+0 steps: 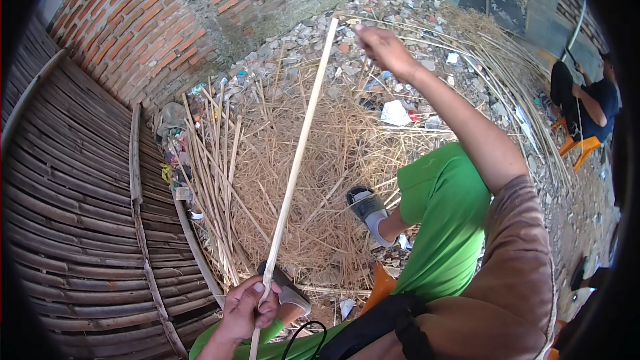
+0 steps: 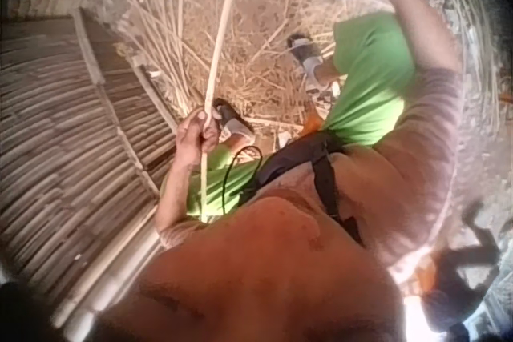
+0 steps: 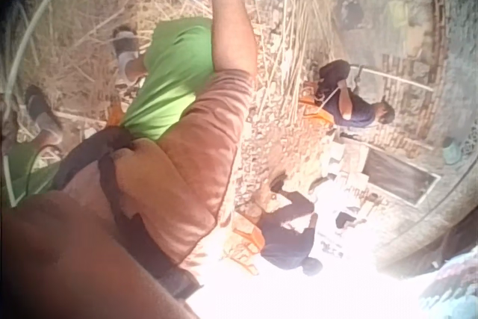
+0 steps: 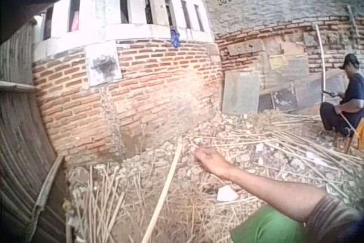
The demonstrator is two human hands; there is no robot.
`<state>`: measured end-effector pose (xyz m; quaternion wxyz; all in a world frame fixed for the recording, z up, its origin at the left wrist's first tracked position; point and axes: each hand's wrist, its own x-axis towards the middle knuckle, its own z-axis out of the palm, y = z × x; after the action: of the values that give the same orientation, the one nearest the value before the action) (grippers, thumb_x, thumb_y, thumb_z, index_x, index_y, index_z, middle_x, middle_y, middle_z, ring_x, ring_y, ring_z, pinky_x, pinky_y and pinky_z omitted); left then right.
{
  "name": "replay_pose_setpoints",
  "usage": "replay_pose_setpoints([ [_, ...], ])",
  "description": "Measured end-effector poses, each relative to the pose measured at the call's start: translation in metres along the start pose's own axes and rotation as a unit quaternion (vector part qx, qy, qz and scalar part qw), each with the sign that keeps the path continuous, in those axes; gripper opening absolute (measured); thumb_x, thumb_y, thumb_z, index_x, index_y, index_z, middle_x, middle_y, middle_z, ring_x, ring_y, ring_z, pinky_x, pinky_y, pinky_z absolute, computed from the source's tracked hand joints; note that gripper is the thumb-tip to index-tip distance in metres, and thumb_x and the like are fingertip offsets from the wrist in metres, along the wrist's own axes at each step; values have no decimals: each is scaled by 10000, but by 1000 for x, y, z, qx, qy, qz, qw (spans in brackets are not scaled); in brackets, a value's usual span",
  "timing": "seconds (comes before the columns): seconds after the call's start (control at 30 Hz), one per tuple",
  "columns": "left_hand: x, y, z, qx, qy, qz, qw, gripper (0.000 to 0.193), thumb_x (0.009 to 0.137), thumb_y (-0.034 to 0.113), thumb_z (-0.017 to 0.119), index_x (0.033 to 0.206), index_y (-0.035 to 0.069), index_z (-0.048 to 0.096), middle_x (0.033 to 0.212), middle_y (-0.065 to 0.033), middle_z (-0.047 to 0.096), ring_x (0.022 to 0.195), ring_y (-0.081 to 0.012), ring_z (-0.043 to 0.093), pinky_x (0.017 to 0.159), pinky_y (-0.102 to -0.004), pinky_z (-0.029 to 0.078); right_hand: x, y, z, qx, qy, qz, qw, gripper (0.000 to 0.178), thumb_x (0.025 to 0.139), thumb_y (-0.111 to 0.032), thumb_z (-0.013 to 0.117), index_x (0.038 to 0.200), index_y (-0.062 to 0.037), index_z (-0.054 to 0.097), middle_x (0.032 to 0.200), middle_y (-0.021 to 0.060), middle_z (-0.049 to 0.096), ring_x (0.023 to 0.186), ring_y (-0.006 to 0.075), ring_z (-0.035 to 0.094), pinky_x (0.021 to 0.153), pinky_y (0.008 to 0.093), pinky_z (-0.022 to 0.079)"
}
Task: The person shaves thin bamboo sticks using a small blade, removing outer layers and smoothing the surface, then gathers the sticks into a bundle.
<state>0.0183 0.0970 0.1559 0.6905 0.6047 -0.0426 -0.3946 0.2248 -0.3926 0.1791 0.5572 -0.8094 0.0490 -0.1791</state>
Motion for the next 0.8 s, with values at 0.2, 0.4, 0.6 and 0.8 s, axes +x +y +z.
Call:
replay_pose_setpoints([
  [0.2, 7, 2, 2, -56, -46, -33, 997, 381, 1104, 273, 369, 1153, -56, 556, 665, -39, 396, 449, -86, 322, 409, -254, 285, -12, -17, 21, 249, -73, -37, 965, 292, 984, -321, 679, 844, -109, 536, 624, -53, 452, 472, 37, 352, 403, 211, 272],
  [0.4, 12, -1, -1, -62, -65, -27, 996, 377, 1096, 254, 379, 1198, -67, 549, 657, -94, 485, 433, -104, 360, 405, -269, 304, -12, -15, 21, 249, -71, -49, 965, 262, 967, -257, 707, 834, -116, 531, 616, -48, 479, 459, 34, 388, 391, 221, 280],
  [0.6, 22, 7, 9, -58, -37, 4, 998, 334, 1084, 229, 388, 1232, -29, 541, 627, -149, 541, 422, -134, 396, 416, -282, 344, -12, -16, 28, 234, -75, -26, 969, 241, 949, -253, 724, 885, -95, 553, 595, -66, 474, 436, 34, 379, 390, 208, 290],
  [0.8, 36, 17, 10, -91, 28, -11, 995, 283, 1070, 192, 444, 1198, -34, 556, 798, -161, 619, 481, -143, 475, 442, -262, 406, -3, -13, 37, 240, -24, 1, 971, 178, 969, -215, 674, 933, -76, 569, 691, -22, 529, 451, 32, 378, 396, 214, 271],
])
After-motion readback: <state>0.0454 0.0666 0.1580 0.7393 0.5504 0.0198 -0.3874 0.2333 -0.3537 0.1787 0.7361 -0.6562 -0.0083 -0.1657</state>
